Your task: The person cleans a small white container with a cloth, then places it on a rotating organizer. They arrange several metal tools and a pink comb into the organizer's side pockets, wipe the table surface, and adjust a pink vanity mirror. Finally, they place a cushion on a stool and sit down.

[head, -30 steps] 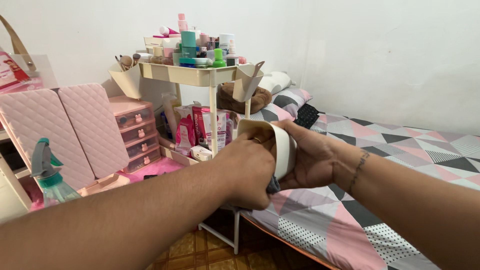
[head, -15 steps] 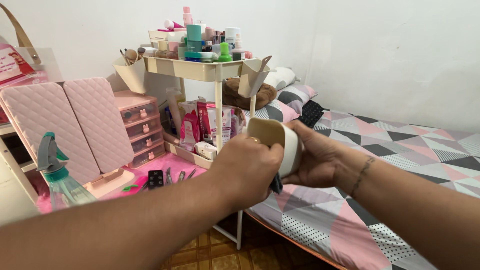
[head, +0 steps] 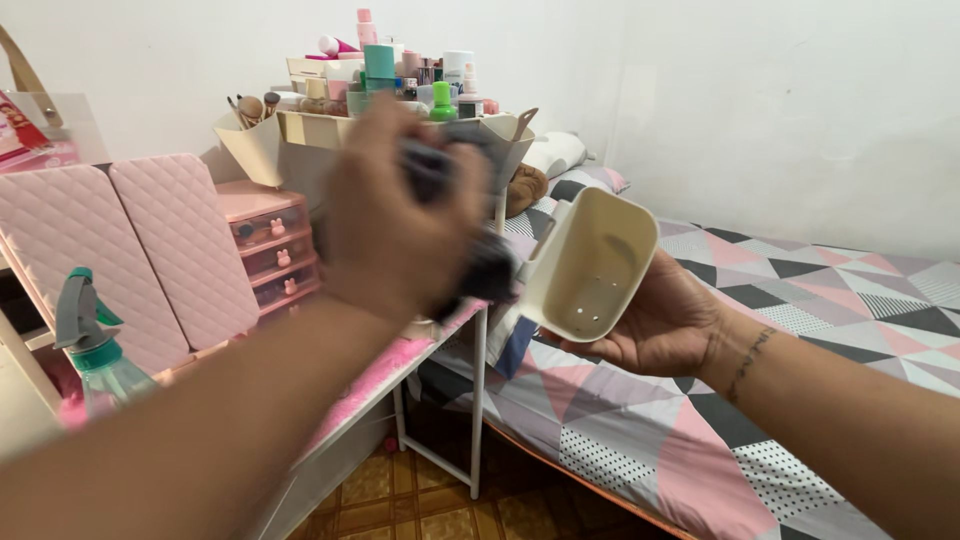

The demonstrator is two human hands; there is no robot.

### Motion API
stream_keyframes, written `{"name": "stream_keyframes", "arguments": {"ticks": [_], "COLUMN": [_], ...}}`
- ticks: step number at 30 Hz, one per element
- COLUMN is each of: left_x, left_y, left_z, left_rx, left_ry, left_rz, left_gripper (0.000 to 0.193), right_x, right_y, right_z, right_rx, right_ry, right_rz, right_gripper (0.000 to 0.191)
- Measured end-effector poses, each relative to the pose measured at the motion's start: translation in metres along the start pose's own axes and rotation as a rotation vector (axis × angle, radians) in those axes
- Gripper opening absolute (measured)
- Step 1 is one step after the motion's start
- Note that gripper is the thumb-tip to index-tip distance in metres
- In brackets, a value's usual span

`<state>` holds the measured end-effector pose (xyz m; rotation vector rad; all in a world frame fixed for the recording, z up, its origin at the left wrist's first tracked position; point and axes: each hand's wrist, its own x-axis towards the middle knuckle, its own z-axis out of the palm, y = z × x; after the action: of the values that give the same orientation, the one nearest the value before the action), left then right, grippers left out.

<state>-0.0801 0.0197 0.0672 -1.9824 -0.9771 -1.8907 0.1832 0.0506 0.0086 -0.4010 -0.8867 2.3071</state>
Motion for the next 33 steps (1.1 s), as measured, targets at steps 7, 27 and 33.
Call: {"name": "stream_keyframes", "arguments": {"ticks": [7, 27, 33], "left_x": [-0.041, -0.009, -0.024], "left_y": [0.069, 0.042, 0.034], "left_z": [0.023, 0.044, 0.048], "left_rx": [0.06, 0.068, -0.045], "left_ry": [-0.792, -1.52, -1.448], "left_rz": [-0.022, -0.421, -0.494], "left_gripper": [0.044, 0.036, 0.031], "right_x": [0.011, 0.017, 0.019], "right_y": [0.004, 0.014, 0.02], "right_z": [-0.001, 0.038, 0.035], "right_rx": [0.152, -0.42, -0.387], "right_ry": [-0.019, 0.279, 0.384], "right_rz": [0.047, 0.083, 0.015], "right_gripper": [0.061, 0.059, 0.057]}}
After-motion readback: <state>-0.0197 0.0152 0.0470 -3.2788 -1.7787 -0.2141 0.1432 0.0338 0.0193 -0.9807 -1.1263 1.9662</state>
